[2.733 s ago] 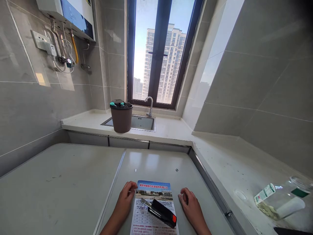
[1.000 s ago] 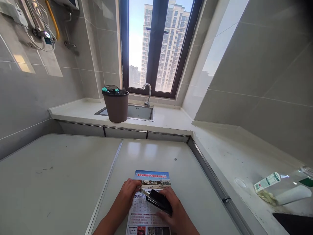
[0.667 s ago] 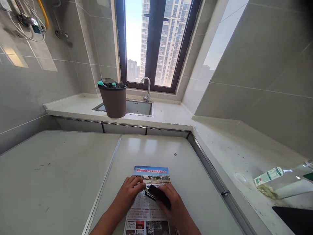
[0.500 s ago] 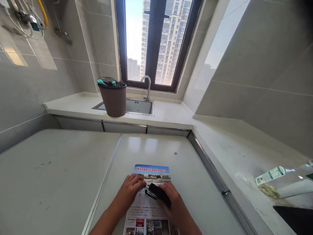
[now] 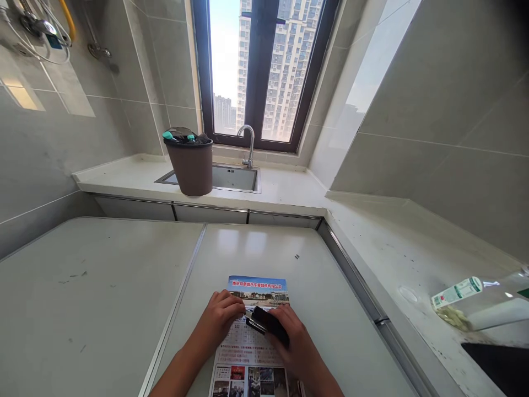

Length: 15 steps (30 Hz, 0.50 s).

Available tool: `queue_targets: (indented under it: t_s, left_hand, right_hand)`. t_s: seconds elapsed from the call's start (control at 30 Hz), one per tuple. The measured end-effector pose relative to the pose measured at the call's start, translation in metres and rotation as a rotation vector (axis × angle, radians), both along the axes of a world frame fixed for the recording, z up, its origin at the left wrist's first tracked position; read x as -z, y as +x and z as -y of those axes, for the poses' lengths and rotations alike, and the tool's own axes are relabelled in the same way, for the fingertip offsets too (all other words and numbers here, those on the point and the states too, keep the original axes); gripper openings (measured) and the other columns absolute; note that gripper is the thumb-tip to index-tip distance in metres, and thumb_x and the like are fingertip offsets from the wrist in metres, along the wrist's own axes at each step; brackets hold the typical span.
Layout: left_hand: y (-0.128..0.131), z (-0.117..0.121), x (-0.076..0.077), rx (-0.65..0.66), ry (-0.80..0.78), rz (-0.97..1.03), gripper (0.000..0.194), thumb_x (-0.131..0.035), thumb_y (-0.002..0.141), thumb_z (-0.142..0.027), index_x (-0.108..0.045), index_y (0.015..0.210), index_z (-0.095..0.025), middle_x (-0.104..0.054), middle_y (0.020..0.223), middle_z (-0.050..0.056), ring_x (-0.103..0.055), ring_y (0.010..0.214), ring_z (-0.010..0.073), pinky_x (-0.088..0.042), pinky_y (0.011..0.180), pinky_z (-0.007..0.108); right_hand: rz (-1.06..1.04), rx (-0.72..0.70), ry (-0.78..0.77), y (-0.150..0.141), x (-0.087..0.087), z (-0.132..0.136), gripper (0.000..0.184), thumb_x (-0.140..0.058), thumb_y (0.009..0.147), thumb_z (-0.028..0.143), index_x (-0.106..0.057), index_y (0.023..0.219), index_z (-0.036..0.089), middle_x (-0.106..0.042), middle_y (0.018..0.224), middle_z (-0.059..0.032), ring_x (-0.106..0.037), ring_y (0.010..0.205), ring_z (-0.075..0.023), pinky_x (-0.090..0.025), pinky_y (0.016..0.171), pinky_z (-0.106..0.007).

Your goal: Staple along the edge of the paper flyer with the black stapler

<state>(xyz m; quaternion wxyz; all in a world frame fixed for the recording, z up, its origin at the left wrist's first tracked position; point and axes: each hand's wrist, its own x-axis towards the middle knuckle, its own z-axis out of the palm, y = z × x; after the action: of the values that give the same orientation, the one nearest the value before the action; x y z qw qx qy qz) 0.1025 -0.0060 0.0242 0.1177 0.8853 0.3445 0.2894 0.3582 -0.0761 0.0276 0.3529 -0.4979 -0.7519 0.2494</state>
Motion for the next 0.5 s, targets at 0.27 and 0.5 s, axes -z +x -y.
queue_targets:
  t_s: [0.27,0.5]
  left_hand:
    - [-0.021,-0.009,0.001,-0.010,0.013,0.025,0.020,-0.057,0.100,-0.026,-0.077,0.093,-0.028,-0.080,0.092,0.002,-0.068,0.092,0.0191,-0.041,0.082,0.036]
    - [-0.009,0.007,-0.010,-0.034,-0.094,0.124,0.006,-0.068,0.093,-0.024,-0.066,0.088,-0.022,-0.072,0.084,0.001,-0.062,0.080,0.0175,-0.043,0.075,0.031]
  right_hand:
    - [-0.121,0.020,0.005,0.004,-0.009,0.000,0.034,-0.061,0.086,0.014,-0.064,0.117,0.026,-0.068,0.111,-0.0082,-0.062,0.106,-0.0266,-0.054,0.092,-0.041]
    - [-0.207,-0.031,0.049,0.010,-0.016,0.005,0.024,-0.064,0.090,0.029,-0.069,0.113,0.027,-0.069,0.099,-0.0071,-0.062,0.095,-0.0268,-0.054,0.082,-0.039]
